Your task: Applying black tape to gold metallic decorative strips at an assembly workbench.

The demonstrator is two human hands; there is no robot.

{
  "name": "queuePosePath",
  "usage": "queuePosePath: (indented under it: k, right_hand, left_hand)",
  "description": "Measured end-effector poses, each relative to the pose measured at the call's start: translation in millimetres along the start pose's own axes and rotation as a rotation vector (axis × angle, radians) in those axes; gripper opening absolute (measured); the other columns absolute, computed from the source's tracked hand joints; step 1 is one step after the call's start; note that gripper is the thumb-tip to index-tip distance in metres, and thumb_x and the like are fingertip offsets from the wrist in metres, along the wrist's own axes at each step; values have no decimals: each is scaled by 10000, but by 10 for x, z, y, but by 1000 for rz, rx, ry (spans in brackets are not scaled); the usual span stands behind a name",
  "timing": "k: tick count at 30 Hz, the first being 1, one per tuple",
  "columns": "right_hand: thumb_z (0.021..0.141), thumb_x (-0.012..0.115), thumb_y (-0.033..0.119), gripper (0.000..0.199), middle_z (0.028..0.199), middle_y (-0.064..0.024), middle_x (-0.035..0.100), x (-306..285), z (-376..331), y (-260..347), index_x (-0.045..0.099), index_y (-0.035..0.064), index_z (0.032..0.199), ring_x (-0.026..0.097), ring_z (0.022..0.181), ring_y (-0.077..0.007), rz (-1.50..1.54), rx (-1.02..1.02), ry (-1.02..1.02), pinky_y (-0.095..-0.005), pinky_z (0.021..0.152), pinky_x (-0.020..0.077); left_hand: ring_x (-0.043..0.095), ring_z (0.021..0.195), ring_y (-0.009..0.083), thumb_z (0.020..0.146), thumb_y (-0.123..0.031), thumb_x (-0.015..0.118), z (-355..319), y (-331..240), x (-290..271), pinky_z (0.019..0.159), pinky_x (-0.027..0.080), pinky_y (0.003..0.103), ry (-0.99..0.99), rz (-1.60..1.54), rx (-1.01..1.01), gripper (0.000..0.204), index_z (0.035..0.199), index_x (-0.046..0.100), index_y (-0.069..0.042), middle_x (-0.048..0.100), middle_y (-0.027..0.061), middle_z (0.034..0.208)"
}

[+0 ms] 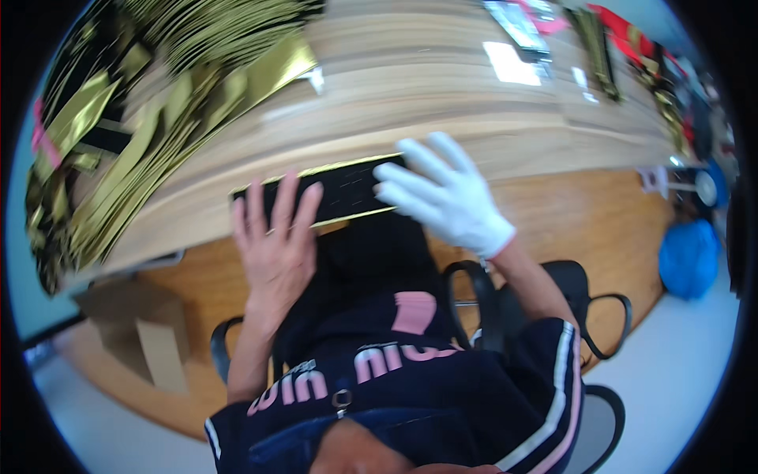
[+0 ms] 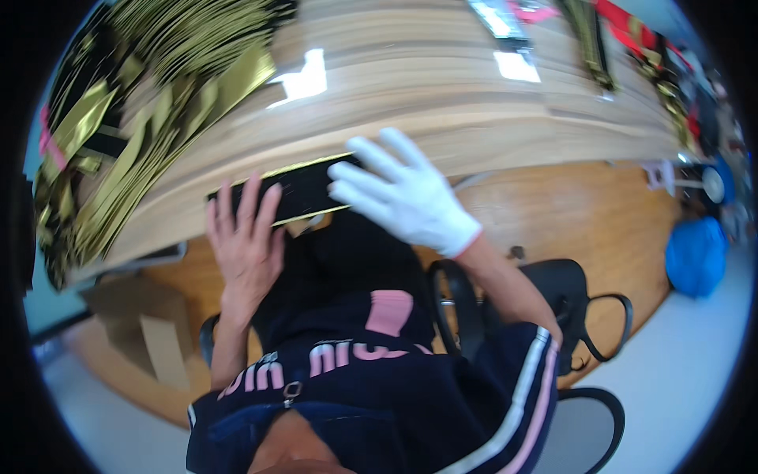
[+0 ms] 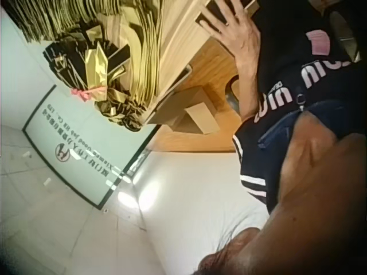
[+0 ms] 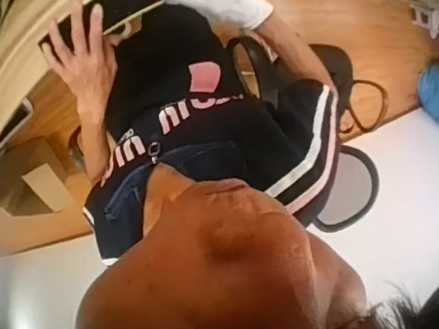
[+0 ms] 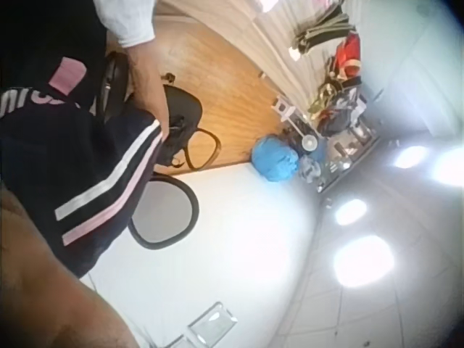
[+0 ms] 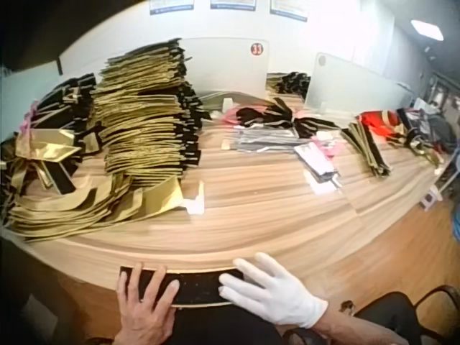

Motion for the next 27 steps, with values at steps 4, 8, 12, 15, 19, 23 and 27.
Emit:
queuePosePath:
  k: [4, 8, 12, 15, 19, 23, 27]
  right_hand:
    - [894, 707, 223, 422, 1431, -13, 644, 158, -80, 2, 689, 226, 1316, 584, 1353, -326, 57, -40, -83, -600, 1157, 437]
    - [932, 696, 240, 400, 1412, -9, 654, 160, -68, 57, 666, 214, 1330, 587, 1347, -329, -4, -38, -155, -584, 1121, 453]
    - [933, 712, 248, 398, 1396, -6, 663, 148, -114, 52, 662, 219, 1327, 606, 1322, -326, -44, -19, -187, -584, 1126, 442]
    - [932, 724, 255, 375, 1388, -8, 666, 183, -102, 50, 671, 215, 1301, 611, 1314, -325, -41, -9, -213, -584, 1127, 443]
    - [928, 743, 247, 332, 1346, -24, 687, 159, -99, 43, 690, 193, 1251, 631, 1287, -321, -26, -10, -259, -577, 1127, 451]
    - [930, 715, 216, 240, 1266, -48, 704, 127, -69, 30, 736, 158, 1162, 647, 1231, -325, -10, -43, -310, -580, 1133, 461]
    - [929, 742, 241, 308, 1327, -49, 696, 127, -77, 23, 707, 166, 1227, 644, 1267, -323, -14, -45, -279, -578, 1131, 455]
  left_hand:
    - [348, 1535, 425, 845, -100, 738, -71, 17, 46, 1245, 248, 621, 1, 33, 7, 719, 1532, 543, -193, 429, 77, 1662]
    - [295, 1563, 442, 904, -68, 685, -102, 51, 28, 1245, 226, 635, 27, 55, -1, 687, 1554, 493, -180, 381, 63, 1694]
    - [285, 1569, 442, 915, -72, 674, -69, 28, 63, 1243, 227, 636, 12, 48, 23, 683, 1561, 480, -177, 360, 63, 1705]
    - [284, 1569, 442, 915, -68, 672, -50, 8, 65, 1243, 228, 640, -5, 47, 28, 699, 1572, 461, -180, 352, 63, 1710]
    - [283, 1569, 443, 918, -65, 671, -46, 11, 63, 1247, 224, 641, 14, 49, 24, 701, 1575, 455, -179, 357, 73, 1705]
    - [261, 1583, 422, 892, -49, 686, -41, 7, 48, 1262, 218, 616, 10, 71, 39, 752, 1594, 432, -142, 339, 97, 1710]
    - [260, 1584, 419, 893, -49, 688, -50, 5, 46, 1264, 221, 613, 2, 73, 49, 758, 1598, 424, -142, 339, 94, 1711]
Point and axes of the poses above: each hand's wrist, its own z-axis towards the middle knuckle, its own x-axis out of the palm, y = z × x, the point moved 5 cm from there along z, towards the middle knuckle
